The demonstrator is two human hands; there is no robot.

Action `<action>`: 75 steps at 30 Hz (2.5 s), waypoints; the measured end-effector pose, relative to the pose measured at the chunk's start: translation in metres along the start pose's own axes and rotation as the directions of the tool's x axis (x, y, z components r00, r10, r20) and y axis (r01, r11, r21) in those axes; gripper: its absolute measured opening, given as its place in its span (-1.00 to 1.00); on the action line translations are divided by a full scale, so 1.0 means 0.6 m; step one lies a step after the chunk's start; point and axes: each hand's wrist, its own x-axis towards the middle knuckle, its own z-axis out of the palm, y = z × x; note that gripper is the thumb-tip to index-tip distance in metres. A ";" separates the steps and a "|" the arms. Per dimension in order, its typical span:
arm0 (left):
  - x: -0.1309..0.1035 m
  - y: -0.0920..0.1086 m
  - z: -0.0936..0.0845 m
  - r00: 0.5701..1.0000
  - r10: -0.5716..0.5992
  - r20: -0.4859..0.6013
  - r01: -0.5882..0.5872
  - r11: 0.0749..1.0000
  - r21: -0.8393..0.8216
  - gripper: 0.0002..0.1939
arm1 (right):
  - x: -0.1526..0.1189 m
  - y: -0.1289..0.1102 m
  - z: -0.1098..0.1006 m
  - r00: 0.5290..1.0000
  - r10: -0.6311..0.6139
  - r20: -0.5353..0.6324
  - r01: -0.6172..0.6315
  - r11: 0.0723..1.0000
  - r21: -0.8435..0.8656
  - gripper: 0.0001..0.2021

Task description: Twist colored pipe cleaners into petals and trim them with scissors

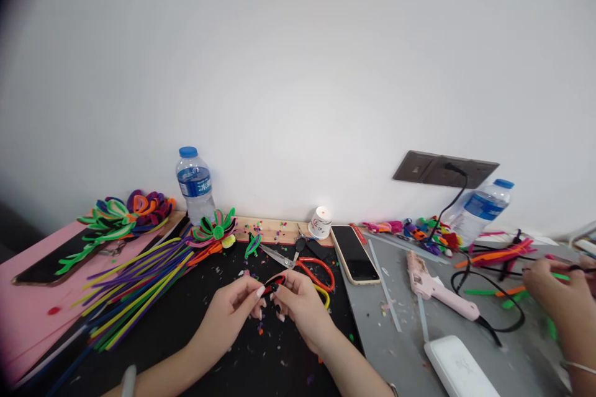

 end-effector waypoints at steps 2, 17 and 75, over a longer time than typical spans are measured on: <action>0.000 0.000 0.001 1.000 0.002 -0.005 -0.002 1.000 0.012 -0.80 | 0.000 0.000 -0.001 1.000 -0.016 -0.006 0.015 0.999 -0.047 -0.88; 0.005 -0.003 0.003 0.998 -0.032 0.054 0.034 0.998 -0.053 -0.81 | 0.002 0.006 -0.004 0.996 -0.030 -0.088 0.027 0.999 -0.032 -0.97; -0.001 -0.005 0.009 0.964 -0.110 0.240 0.164 0.962 -0.220 -0.80 | -0.001 0.004 -0.026 0.992 -0.123 0.010 0.107 0.810 -0.576 -0.75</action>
